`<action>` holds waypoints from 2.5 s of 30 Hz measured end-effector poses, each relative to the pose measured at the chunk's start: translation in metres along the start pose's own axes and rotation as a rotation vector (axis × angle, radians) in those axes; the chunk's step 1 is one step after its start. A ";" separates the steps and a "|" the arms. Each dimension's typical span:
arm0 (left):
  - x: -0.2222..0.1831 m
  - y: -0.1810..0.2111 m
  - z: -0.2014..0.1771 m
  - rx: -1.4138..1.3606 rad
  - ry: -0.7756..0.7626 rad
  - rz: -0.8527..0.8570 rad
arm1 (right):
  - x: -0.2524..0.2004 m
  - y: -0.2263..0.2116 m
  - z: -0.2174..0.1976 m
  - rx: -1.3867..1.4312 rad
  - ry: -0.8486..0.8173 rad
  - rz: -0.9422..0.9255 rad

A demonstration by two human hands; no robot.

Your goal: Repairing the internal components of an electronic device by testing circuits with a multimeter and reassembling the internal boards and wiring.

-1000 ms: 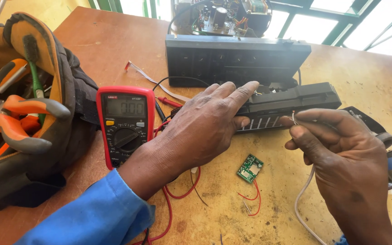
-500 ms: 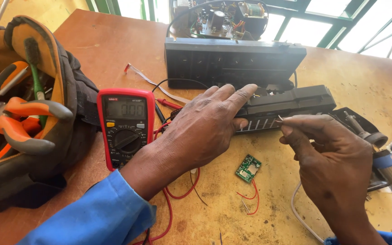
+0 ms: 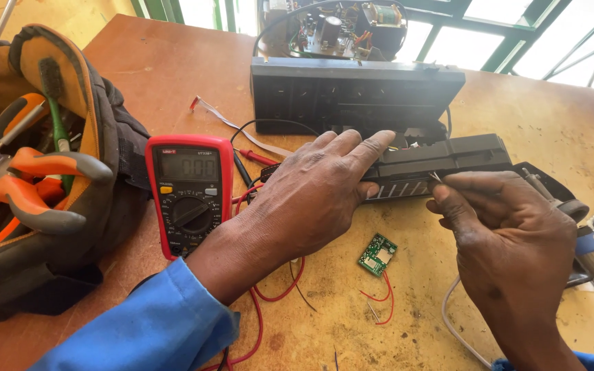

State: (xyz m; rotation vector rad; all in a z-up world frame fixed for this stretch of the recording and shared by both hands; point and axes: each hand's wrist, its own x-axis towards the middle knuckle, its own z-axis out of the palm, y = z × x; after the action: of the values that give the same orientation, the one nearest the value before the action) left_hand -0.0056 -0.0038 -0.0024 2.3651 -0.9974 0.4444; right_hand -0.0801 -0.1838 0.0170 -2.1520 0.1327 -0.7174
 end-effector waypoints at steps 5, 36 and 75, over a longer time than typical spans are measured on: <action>0.000 0.001 0.000 0.014 -0.003 0.003 | 0.001 0.001 0.002 -0.006 0.022 0.017; -0.002 0.009 -0.007 -0.024 0.003 0.054 | -0.005 -0.001 -0.002 -0.075 -0.046 0.172; 0.060 0.041 0.006 -0.164 -0.050 -0.145 | -0.016 0.043 0.001 0.382 0.100 0.163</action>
State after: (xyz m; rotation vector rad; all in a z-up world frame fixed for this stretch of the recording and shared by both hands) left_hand 0.0051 -0.0645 0.0361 2.2910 -0.8434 0.2399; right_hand -0.0866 -0.2052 -0.0233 -1.7221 0.2049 -0.6934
